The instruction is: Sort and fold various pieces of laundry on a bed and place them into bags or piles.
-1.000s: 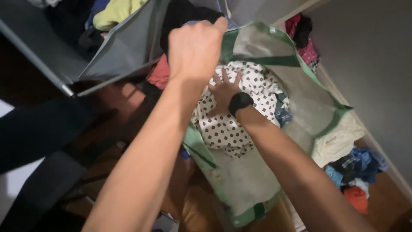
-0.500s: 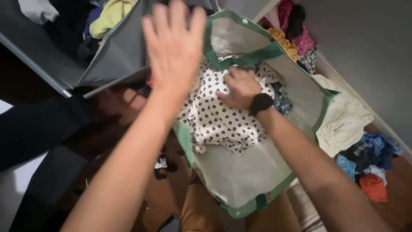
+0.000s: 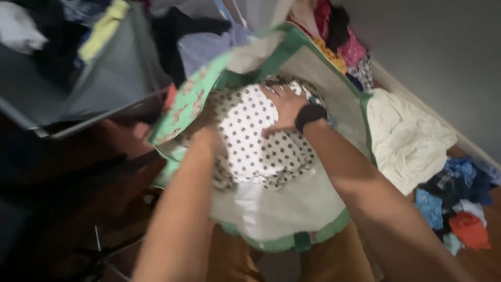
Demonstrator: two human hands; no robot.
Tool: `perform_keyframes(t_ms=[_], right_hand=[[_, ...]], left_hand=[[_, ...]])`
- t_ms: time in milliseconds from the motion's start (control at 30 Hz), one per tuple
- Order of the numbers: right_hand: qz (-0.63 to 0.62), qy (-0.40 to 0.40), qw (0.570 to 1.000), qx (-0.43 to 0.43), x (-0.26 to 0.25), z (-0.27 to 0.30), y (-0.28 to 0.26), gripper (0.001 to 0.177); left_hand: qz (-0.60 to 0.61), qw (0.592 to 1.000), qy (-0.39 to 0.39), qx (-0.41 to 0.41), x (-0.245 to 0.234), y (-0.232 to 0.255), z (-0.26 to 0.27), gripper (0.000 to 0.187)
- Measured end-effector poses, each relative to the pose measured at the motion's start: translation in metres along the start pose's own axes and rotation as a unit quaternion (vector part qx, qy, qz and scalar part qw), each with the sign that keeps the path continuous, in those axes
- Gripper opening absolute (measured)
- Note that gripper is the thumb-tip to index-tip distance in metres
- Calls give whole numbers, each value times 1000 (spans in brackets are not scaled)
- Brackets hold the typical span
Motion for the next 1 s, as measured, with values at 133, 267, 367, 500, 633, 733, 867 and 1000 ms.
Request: perform_keyframes(t_ms=[133,267,367,500,633,733,867,1000], right_hand=[[-38,49,997,-52,32,-24,43,139],[-76,17,996,-53,26,-21,49,119],[-103,59,990,-82,3,-26,40,102],[-40,57,997,-13,-1,-23,27,89],[-14,73,996,-56,43,-20,41,80],[107,177,975,-80,34,23,41,67],[297,193,935,-12,-17,97,8,40],[395,200,896,-28,-92,163,-34,38]], left_hand=[[-58,997,56,-16,30,-24,-34,154],[-48,995,81,16,61,-33,-77,142],[-56,992,108,42,98,-43,-119,119],[5,998,68,14,71,-30,-94,126],[-103,993,41,40,42,26,-34,113],[-53,980,96,163,22,84,15,138],[-14,975,130,179,38,115,10,149],[-2,968,213,137,67,125,-10,146]])
Point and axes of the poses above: each hand's wrist, its own z-axis away from the middle knuckle, its own x-axis out of the palm, y = z × x, the point moved 3 cm from there along -z, towards the middle knuckle, and after that the axes turned 13 degrees about y, right-handed, at the moved point
